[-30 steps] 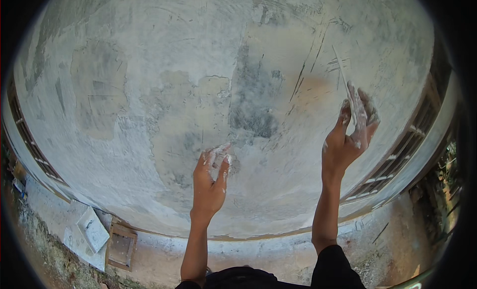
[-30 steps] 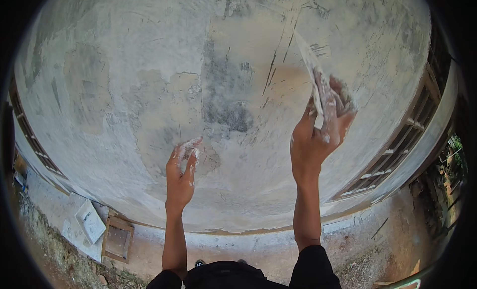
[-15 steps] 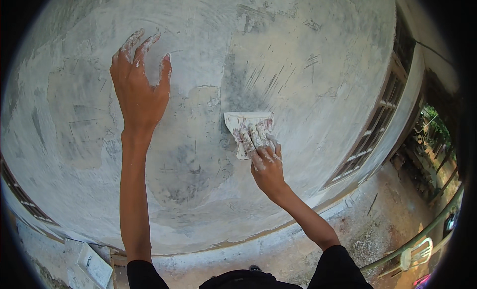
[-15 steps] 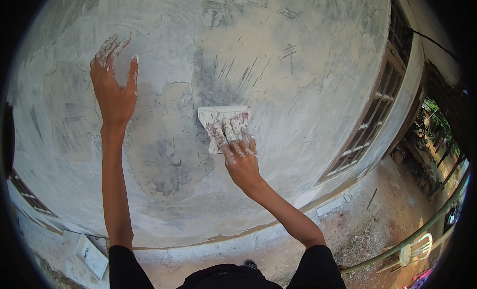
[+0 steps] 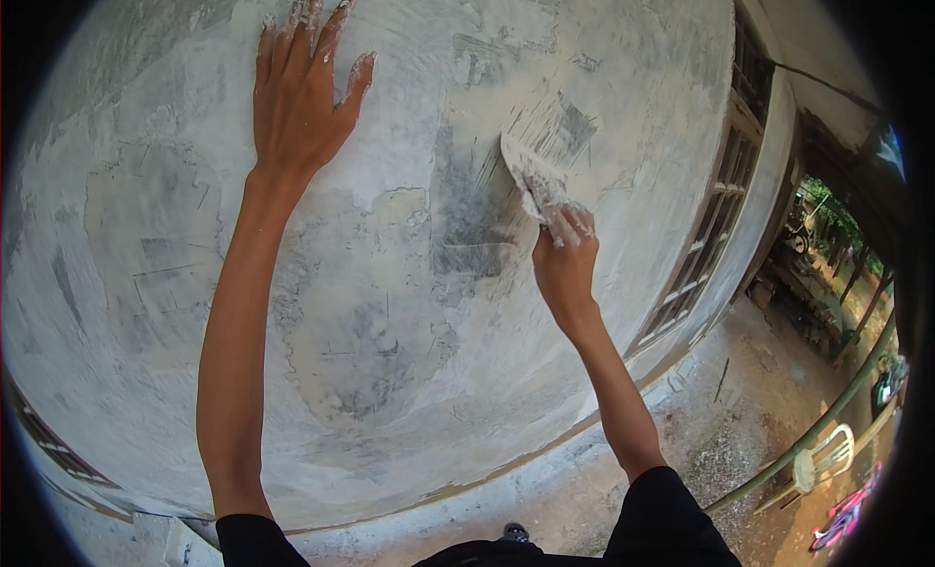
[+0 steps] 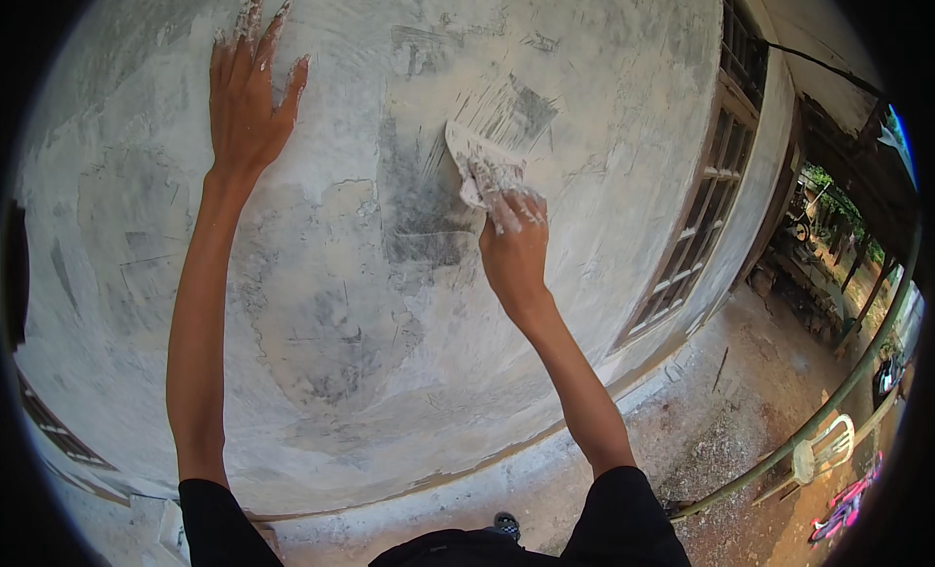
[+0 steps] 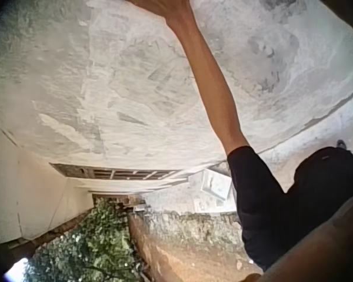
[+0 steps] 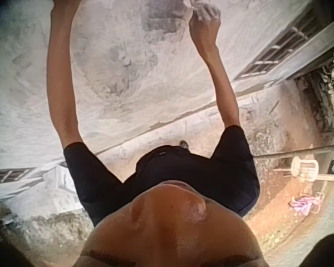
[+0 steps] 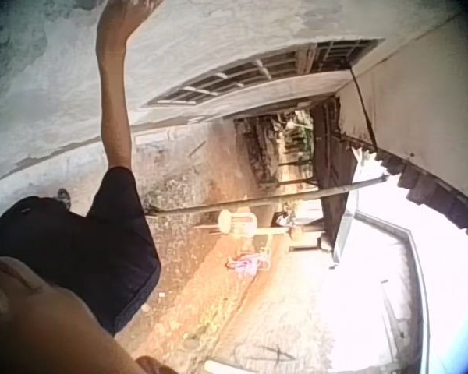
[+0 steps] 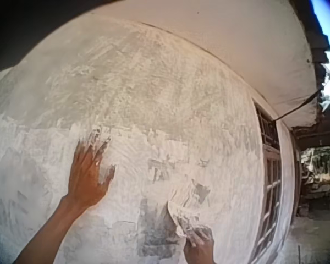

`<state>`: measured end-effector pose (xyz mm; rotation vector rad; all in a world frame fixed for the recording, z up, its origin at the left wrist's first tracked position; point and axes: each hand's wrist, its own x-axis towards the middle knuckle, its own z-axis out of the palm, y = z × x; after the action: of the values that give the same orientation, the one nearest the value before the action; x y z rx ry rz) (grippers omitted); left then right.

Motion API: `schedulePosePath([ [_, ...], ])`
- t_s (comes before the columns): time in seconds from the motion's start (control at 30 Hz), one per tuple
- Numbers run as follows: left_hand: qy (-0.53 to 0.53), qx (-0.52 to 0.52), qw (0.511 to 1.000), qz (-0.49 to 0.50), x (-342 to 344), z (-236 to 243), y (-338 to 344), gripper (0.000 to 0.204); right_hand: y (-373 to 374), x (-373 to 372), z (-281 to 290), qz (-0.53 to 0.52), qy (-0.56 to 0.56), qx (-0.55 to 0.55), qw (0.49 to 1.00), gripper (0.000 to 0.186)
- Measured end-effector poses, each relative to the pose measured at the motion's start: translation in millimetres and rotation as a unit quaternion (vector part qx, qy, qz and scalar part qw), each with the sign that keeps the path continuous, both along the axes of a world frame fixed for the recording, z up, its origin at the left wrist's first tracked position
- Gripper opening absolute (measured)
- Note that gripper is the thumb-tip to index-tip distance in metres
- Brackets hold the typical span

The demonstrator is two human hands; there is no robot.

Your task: The person applies plaster or putty to an exterior wall using a putty knife.

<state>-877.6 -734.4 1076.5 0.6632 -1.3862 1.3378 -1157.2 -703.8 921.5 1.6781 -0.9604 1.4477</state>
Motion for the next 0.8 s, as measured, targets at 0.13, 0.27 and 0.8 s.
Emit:
schedulePosePath([
  [0.13,0.000,0.004,1.000,-0.014,-2,-1,0,0.049,17,28,-106,0.022,0.078,0.124,0.989,0.038],
  [0.27,-0.003,0.010,1.000,-0.013,5,-2,1,0.048,29,12,-73,0.077,-0.004,0.051,0.996,0.032],
  [0.8,0.002,-0.013,1.000,-0.018,3,-1,0,0.049,13,31,-86,0.060,0.151,0.138,0.977,0.035],
])
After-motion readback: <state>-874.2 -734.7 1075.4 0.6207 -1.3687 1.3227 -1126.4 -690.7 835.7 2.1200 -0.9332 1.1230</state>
